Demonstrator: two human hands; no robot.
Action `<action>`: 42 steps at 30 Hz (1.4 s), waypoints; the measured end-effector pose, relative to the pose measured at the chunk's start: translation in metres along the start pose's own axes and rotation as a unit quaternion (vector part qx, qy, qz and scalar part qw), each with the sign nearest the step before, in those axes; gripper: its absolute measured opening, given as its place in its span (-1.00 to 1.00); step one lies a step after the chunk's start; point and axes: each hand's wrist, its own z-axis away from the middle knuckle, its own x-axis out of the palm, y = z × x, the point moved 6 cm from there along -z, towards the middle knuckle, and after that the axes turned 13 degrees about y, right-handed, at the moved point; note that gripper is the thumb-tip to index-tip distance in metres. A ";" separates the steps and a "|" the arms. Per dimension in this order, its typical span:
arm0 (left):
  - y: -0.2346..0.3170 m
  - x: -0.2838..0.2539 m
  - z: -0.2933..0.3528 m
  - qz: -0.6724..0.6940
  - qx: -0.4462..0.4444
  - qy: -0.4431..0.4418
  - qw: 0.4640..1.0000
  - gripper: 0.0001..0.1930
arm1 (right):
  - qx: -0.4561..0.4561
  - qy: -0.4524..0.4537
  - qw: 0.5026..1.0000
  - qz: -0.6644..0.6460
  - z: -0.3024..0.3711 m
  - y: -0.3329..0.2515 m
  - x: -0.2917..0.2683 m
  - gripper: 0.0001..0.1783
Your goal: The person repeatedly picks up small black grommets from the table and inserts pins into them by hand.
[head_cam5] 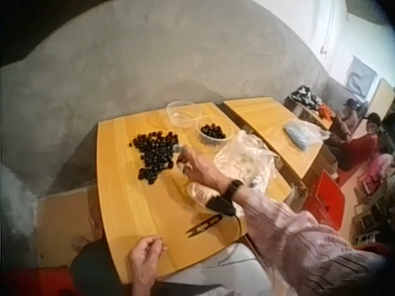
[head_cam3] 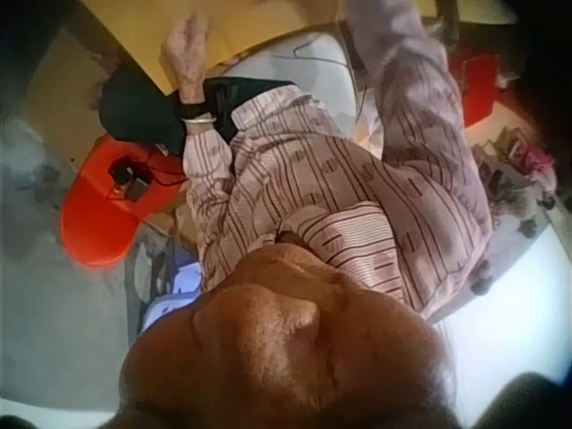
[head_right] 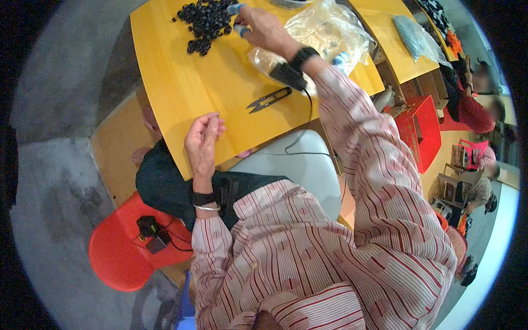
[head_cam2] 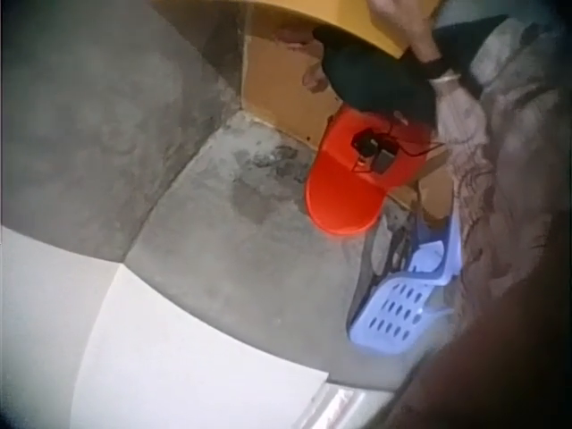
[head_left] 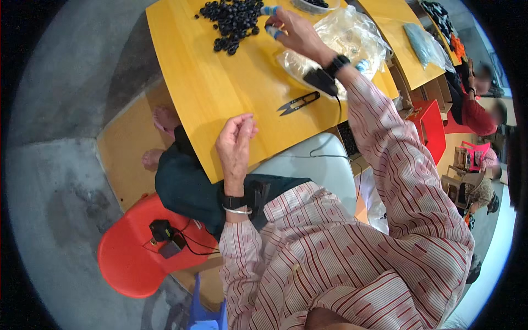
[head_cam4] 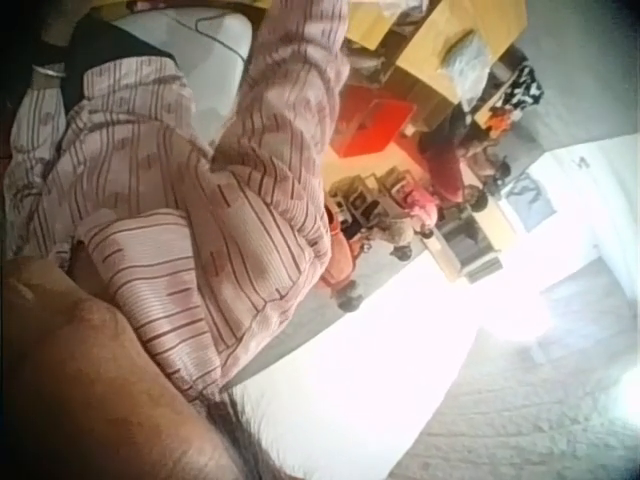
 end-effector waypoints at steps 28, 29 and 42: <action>0.006 0.009 0.013 0.203 -0.048 -0.112 0.972 -0.70 | 0.087 -0.072 0.967 -0.227 0.105 -0.144 -0.026 -0.55; 0.007 0.010 0.013 0.203 -0.045 -0.106 0.972 -0.69 | 0.077 -0.071 0.970 -0.220 0.104 -0.146 -0.025 -0.57; 0.000 0.010 0.008 0.200 -0.045 -0.089 0.975 -0.78 | 0.033 -0.024 0.985 -0.169 0.109 -0.149 -0.024 -0.61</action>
